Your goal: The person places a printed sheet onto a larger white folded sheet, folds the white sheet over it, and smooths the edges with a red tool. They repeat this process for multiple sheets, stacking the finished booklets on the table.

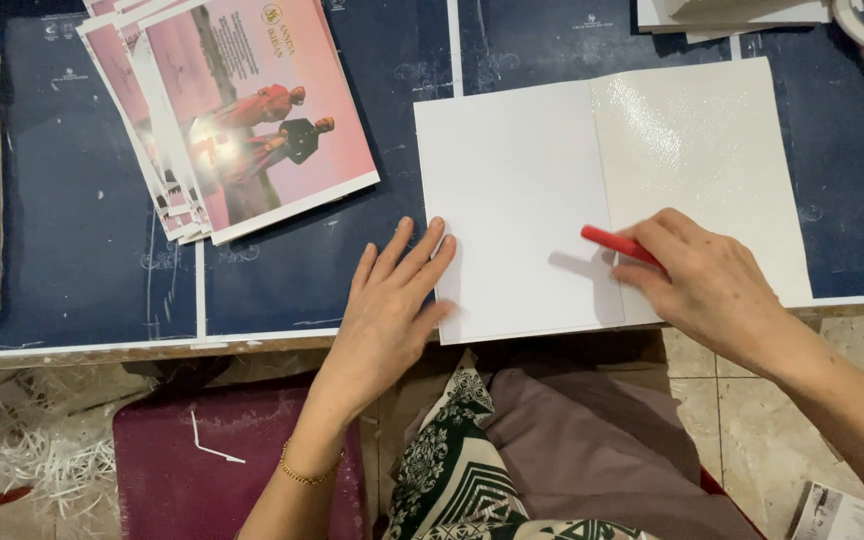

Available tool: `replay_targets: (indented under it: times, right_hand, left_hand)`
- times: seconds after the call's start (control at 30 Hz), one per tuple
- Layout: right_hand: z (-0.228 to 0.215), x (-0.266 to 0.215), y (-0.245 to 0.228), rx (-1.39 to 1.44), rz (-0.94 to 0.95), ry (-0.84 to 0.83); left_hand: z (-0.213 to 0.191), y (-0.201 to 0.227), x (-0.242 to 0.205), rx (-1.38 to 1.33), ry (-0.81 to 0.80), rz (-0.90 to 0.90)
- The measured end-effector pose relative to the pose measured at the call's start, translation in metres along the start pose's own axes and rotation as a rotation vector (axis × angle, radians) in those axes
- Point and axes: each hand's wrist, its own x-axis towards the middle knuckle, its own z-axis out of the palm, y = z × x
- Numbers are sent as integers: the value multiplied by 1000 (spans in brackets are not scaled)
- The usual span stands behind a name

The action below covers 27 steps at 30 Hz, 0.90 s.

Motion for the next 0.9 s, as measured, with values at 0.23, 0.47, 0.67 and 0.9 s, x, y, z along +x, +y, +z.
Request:
replay_targets:
  times: [0.23,0.47,0.67,0.9]
  right_hand:
    - [34,-83,-4,937,348,-87]
    - [78,-146,49,1217,660,135]
    - [23,-47,28,94,-104,273]
    - [13,12,7,-70,-136,70]
  left_hand:
    - [2,-1,-4,30,22,28]
    - [-2,10,-16,32,-62,41]
    - [11,4,17,78,75,36]
    - [-5,10,31,-362,187,-111]
